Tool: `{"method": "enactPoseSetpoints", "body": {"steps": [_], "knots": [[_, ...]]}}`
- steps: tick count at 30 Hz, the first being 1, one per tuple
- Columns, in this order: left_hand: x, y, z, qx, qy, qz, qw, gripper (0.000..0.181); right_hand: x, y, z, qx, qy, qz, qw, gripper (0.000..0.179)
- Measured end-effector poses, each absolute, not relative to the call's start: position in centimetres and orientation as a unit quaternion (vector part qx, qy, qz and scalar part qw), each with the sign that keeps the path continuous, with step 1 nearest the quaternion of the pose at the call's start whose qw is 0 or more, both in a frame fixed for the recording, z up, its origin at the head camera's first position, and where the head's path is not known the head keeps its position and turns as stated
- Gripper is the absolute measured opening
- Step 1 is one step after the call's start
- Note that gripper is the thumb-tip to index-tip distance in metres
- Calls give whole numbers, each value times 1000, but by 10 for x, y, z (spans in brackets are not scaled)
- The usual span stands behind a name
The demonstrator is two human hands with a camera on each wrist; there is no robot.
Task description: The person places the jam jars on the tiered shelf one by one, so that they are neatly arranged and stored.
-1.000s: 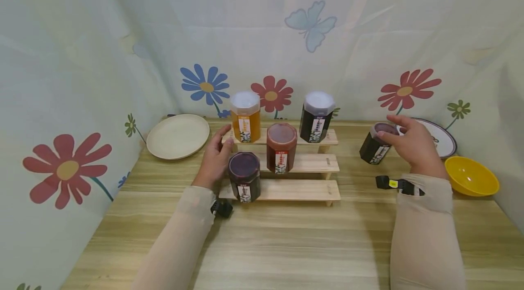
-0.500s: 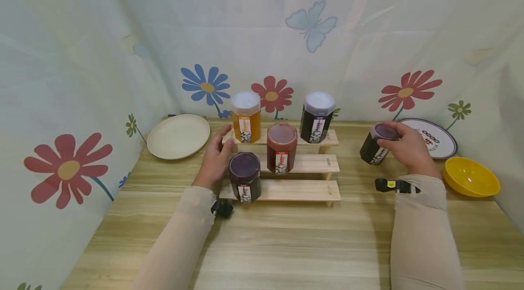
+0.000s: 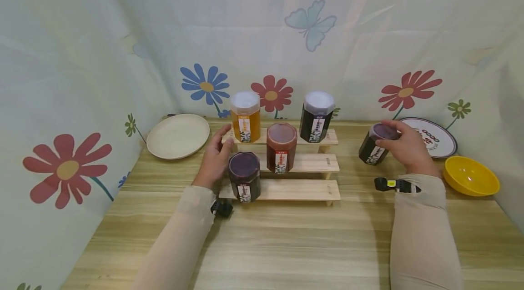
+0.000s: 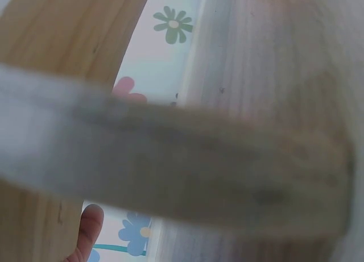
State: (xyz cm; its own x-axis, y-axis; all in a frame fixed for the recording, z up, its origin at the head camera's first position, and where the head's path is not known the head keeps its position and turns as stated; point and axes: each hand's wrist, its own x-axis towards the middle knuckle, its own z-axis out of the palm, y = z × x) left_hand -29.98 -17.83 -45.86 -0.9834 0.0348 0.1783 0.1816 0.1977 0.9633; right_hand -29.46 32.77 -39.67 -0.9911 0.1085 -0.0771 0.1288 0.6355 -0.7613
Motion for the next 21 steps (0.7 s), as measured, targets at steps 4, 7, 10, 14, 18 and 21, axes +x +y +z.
{"method": "enactPoseSetpoints", "body": {"steps": [4, 7, 10, 14, 18, 21], "knots": [[-297, -177, -453, -62, -773, -629, 49, 53, -296, 329, -397, 62, 903, -424, 21, 79], [-291, -174, -443, -61, -773, -630, 46, 53, -296, 329, -398, 58, 904, -423, 25, 81], [-283, -171, -433, -62, -772, -630, 47, 53, -296, 328, -397, 58, 902, -426, 32, 82], [-279, -169, -428, -62, -771, -632, 47, 53, -297, 327, -397, 54, 903, -424, 34, 81], [-281, -169, -431, -59, -770, -634, 47, 53, -297, 327, -397, 46, 906, -420, 34, 81], [-281, -169, -432, -61, -771, -631, 49, 52, -296, 327, -397, 44, 907, -417, 34, 80]]}}
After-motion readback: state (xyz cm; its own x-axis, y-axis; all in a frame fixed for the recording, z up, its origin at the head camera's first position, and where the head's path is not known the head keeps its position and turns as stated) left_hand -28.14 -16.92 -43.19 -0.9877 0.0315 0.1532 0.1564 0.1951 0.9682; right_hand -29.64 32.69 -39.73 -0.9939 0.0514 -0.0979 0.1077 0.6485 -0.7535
